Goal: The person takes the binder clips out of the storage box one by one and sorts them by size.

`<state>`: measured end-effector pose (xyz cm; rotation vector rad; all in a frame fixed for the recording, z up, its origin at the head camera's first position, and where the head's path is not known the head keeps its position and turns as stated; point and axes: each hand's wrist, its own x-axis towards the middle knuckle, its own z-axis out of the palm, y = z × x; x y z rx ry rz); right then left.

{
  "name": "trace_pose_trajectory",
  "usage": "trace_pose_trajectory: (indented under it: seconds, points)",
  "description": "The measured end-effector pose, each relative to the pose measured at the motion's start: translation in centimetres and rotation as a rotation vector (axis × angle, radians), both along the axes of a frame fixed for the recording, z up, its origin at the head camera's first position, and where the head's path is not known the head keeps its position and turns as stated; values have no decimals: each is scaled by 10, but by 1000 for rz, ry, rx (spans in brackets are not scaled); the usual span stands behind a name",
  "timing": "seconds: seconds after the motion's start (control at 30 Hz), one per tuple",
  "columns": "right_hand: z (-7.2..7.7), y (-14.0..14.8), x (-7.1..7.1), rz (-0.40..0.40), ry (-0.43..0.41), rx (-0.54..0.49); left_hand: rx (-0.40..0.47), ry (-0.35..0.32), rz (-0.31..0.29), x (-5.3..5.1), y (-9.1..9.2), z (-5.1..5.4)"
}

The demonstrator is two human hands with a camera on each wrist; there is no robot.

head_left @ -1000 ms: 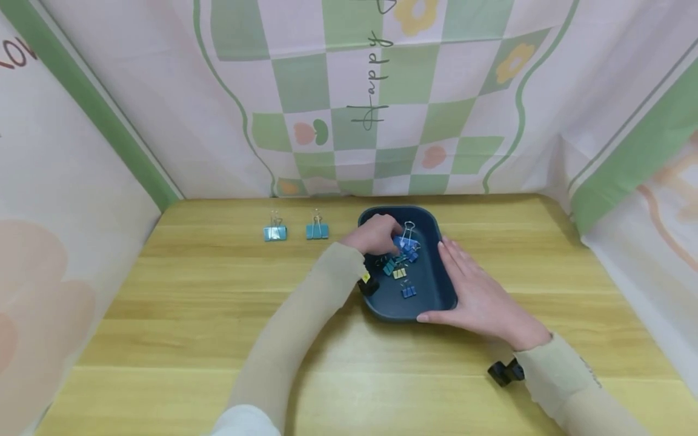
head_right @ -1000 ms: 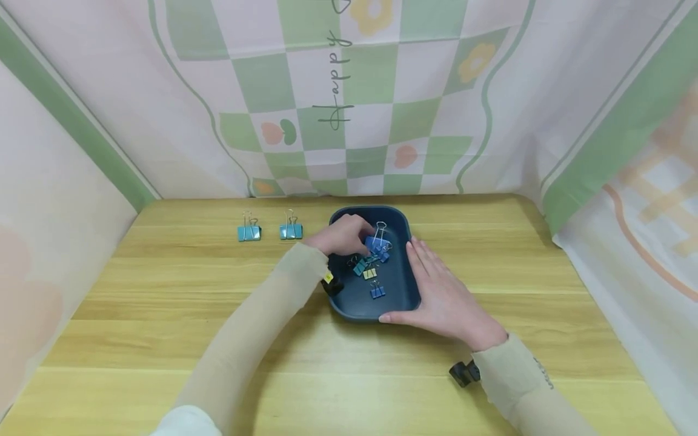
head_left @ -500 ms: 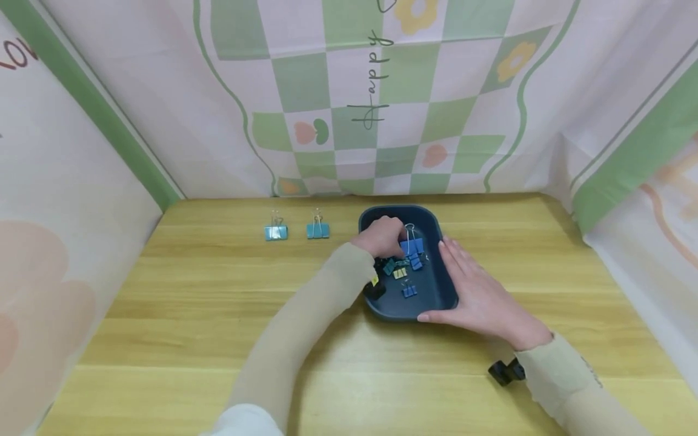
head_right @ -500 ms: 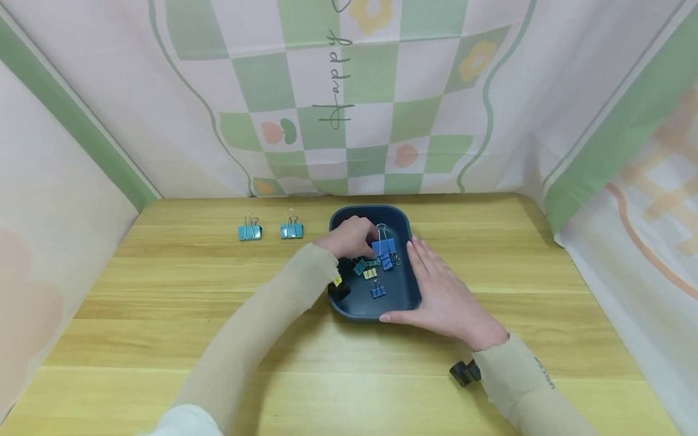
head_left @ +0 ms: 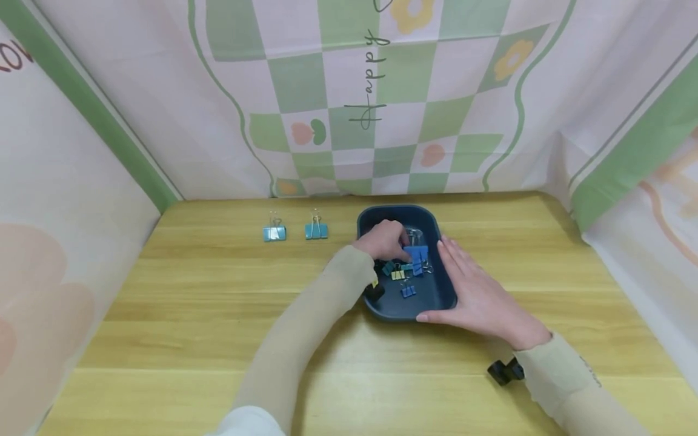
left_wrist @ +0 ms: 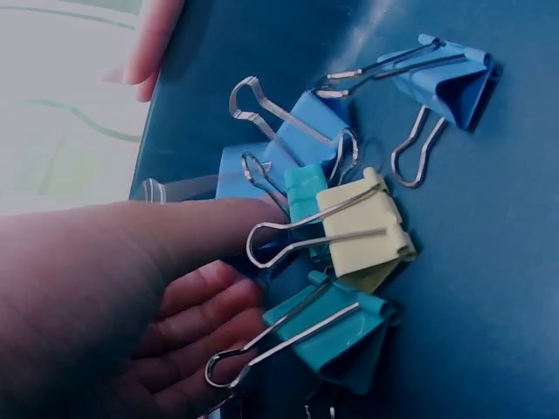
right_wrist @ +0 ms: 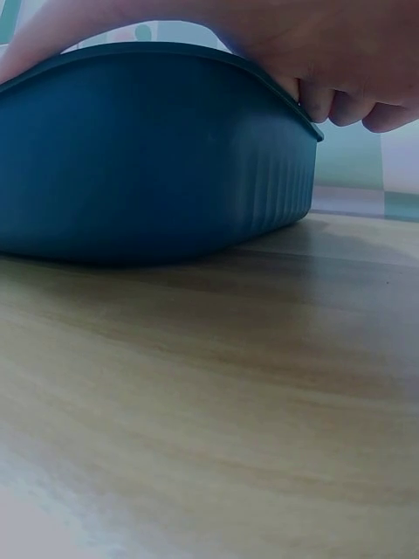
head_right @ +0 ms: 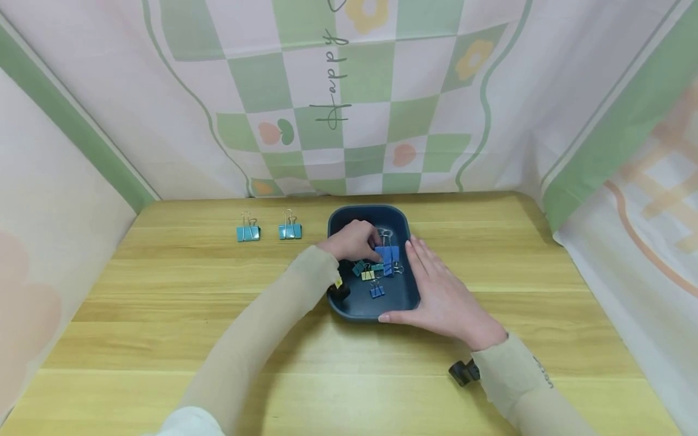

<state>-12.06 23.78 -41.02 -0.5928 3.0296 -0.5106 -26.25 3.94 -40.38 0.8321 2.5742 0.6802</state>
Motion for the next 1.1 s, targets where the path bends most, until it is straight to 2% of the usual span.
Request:
trace_pose_trajectory:
  seconds: [0.13, 0.3, 0.43, 0.63, 0.8, 0.9, 0.97, 1.1]
  points:
    - [0, 0, 0, 2, 3, 3, 38, 10, -32, 0, 0, -2]
    - [-1, 1, 0, 2, 6, 7, 74, 27, -33, -1, 0, -3]
    - [-1, 1, 0, 1, 0, 9, 90, 30, -43, -1, -1, -1]
    - [-1, 1, 0, -5, -11, 10, 137, 68, -73, -2, -5, 11]
    - [-1, 1, -1, -2, -12, 13, 194, 95, -66, -4, -13, 21]
    - [0, 1, -1, 8, -14, 11, 273, 82, -44, -5, -22, 27]
    - [0, 1, -1, 12, -15, 10, 347, 45, -16, -5, -31, 33]
    - [0, 1, 0, 11, -14, 8, 462, 43, 37, -6, -53, 45]
